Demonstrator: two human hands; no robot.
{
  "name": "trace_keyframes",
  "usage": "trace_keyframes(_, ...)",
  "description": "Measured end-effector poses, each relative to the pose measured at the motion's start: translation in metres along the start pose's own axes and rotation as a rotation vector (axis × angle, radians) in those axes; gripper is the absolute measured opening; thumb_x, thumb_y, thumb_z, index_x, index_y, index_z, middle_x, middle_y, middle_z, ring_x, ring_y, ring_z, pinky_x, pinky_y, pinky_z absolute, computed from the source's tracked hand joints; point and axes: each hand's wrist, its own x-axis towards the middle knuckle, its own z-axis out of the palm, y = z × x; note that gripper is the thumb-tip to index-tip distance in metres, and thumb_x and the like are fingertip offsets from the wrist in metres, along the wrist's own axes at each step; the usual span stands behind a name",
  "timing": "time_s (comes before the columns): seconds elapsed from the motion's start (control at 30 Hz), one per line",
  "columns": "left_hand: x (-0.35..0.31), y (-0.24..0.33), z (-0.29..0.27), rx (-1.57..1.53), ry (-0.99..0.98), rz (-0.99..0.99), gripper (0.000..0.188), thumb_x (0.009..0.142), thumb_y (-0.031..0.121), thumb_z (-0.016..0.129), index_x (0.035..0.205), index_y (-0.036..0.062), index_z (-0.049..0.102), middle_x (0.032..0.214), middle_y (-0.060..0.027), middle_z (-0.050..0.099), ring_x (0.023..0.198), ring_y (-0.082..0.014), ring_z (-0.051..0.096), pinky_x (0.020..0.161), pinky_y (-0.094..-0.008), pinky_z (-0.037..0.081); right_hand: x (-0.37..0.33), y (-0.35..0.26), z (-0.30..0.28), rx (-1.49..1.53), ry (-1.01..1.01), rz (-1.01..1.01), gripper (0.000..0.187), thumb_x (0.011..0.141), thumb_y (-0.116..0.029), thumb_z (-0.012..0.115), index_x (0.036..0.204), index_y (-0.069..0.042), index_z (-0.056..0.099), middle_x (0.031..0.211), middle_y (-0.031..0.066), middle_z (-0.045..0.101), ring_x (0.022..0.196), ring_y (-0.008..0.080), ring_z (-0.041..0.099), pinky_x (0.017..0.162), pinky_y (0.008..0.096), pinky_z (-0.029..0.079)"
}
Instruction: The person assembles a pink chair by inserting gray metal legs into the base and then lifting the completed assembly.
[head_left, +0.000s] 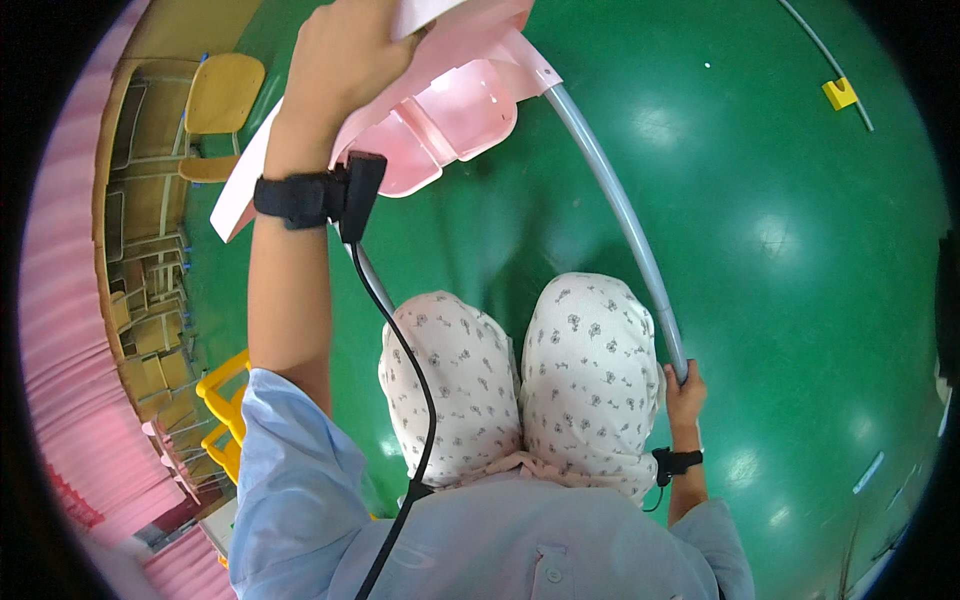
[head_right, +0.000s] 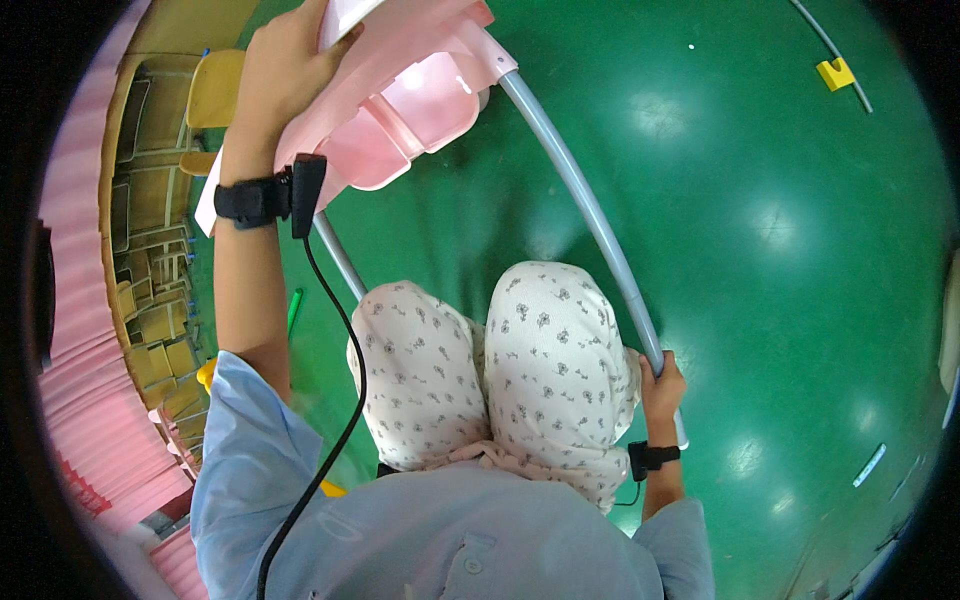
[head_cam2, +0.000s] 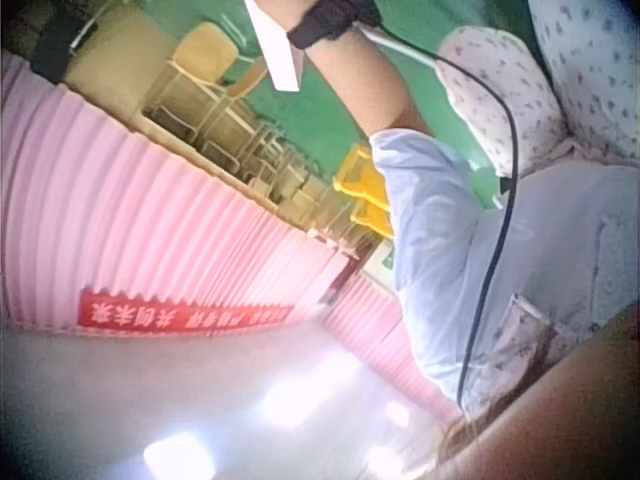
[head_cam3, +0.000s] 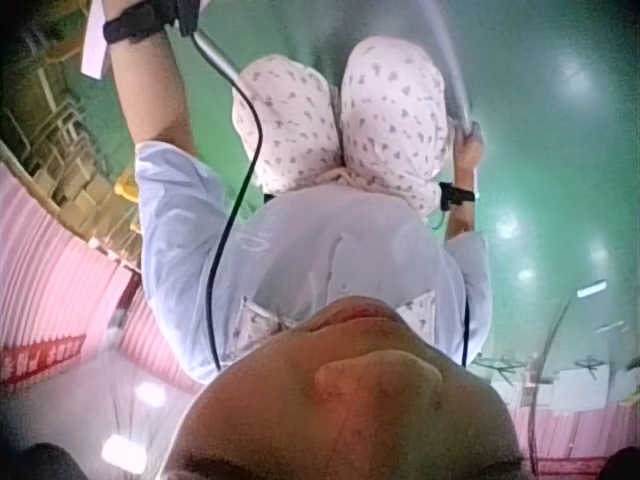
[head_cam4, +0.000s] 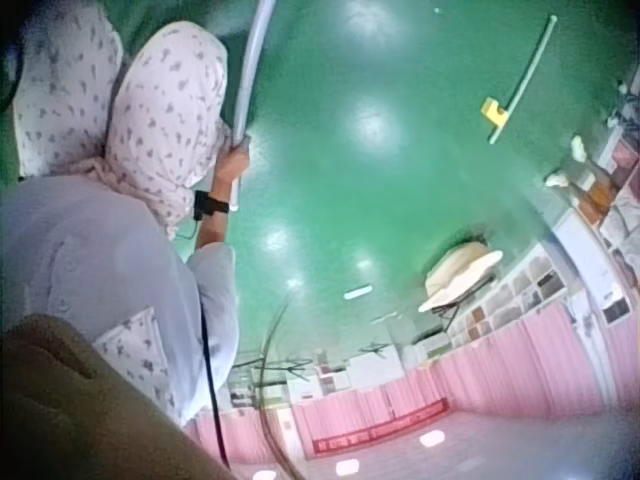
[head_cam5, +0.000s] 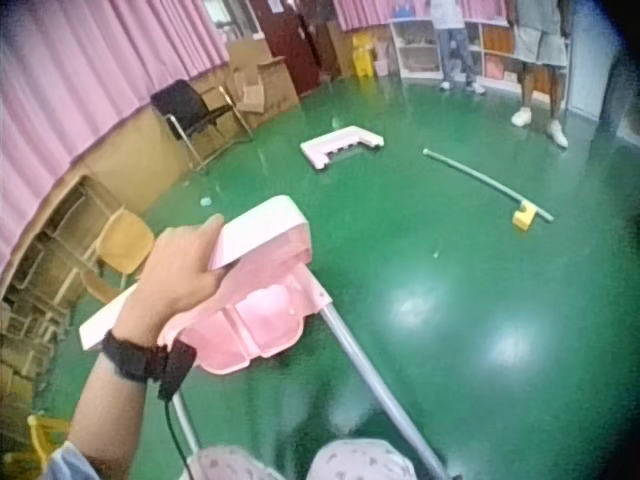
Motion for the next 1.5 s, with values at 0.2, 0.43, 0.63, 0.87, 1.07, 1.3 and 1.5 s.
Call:
trace_keyframes(0.2, 0.039, -0.03, -0.001, -0.141, 0.011, 0.063, 0.026, 0.071, 0.022, 0.058, 0.086, 0.0016, 0.053, 0.08, -0.0223, 0.058, 0.079, -0.0403, 0.054, 0.068, -0.0464, 0.042, 0.042, -0.033, -0.064, 0.042, -0.174, -0.059, 0.03, 0.078, -0.024, 0.065, 0.071, 0.0, 0.048, 0.05, 0.0108, 0.044, 0.039, 0.0188, 0.04, 0.039, 0.0327, 0.032)
trace_keyframes(0.43, 0.049, -0.048, 0.006, -0.136, -0.009, 0.048, 0.027, 0.07, 0.023, 0.06, 0.086, 0.0024, 0.053, 0.081, -0.022, 0.058, 0.079, -0.0393, 0.055, 0.067, -0.0458, 0.043, 0.067, -0.034, -0.061, 0.474, -0.532, 0.137, 0.032, 0.083, -0.027, 0.06, 0.066, -0.004, 0.046, 0.048, -0.0023, 0.04, 0.041, 0.0069, 0.035, 0.037, 0.0245, 0.027)
trace_keyframes(0.63, 0.04, -0.049, -0.003, -0.111, -0.036, 0.037, 0.028, 0.069, 0.023, 0.061, 0.087, 0.0027, 0.052, 0.079, -0.0215, 0.058, 0.078, -0.0393, 0.055, 0.067, -0.0462, 0.043, 0.1, -0.032, -0.057, 0.827, -0.998, 0.426, 0.031, 0.081, -0.029, 0.061, 0.069, -0.002, 0.05, 0.051, -0.0023, 0.039, 0.046, 0.0055, 0.035, 0.04, 0.0245, 0.028)
trace_keyframes(0.87, 0.03, -0.042, 0.0, -0.146, -0.029, 0.046, 0.025, 0.068, 0.019, 0.059, 0.086, 0.003, 0.051, 0.078, -0.0216, 0.058, 0.078, -0.0396, 0.055, 0.068, -0.0469, 0.043, 0.113, -0.079, -0.019, 0.294, -0.367, -0.01, 0.038, 0.077, -0.031, 0.066, 0.067, 0.003, 0.053, 0.052, 0.0024, 0.038, 0.05, 0.0103, 0.035, 0.043, 0.0318, 0.03)
trace_keyframes(1.07, 0.032, -0.045, 0.002, -0.128, -0.061, 0.02, 0.027, 0.068, 0.019, 0.059, 0.088, 0.0026, 0.051, 0.079, -0.022, 0.058, 0.078, -0.0394, 0.054, 0.068, -0.0467, 0.043, 0.115, -0.08, -0.006, 0.242, -0.275, -0.043, 0.038, 0.076, -0.032, 0.066, 0.066, 0.003, 0.053, 0.049, 0.0048, 0.04, 0.047, 0.0116, 0.036, 0.043, 0.0313, 0.032)
trace_keyframes(1.3, 0.028, -0.043, 0.009, -0.1, -0.012, 0.017, 0.025, 0.068, 0.019, 0.058, 0.085, 0.0028, 0.05, 0.076, -0.0217, 0.058, 0.075, -0.0392, 0.055, 0.066, -0.0474, 0.043, 0.119, -0.084, -0.002, 0.195, -0.25, 0.016, 0.036, 0.075, -0.032, 0.067, 0.067, 0.002, 0.057, 0.049, 0.0089, 0.045, 0.045, 0.0139, 0.039, 0.044, 0.0322, 0.035)
trace_keyframes(1.5, 0.025, -0.038, 0.011, -0.066, -0.031, -0.027, 0.03, 0.065, 0.021, 0.06, 0.087, 0.0036, 0.049, 0.074, -0.0216, 0.058, 0.074, -0.0377, 0.056, 0.067, -0.0459, 0.043, 0.113, -0.08, 0.007, 0.14, -0.161, -0.022, 0.029, 0.074, -0.031, 0.067, 0.079, -0.003, 0.065, 0.054, 0.014, 0.053, 0.046, 0.0219, 0.049, 0.047, 0.0338, 0.039)
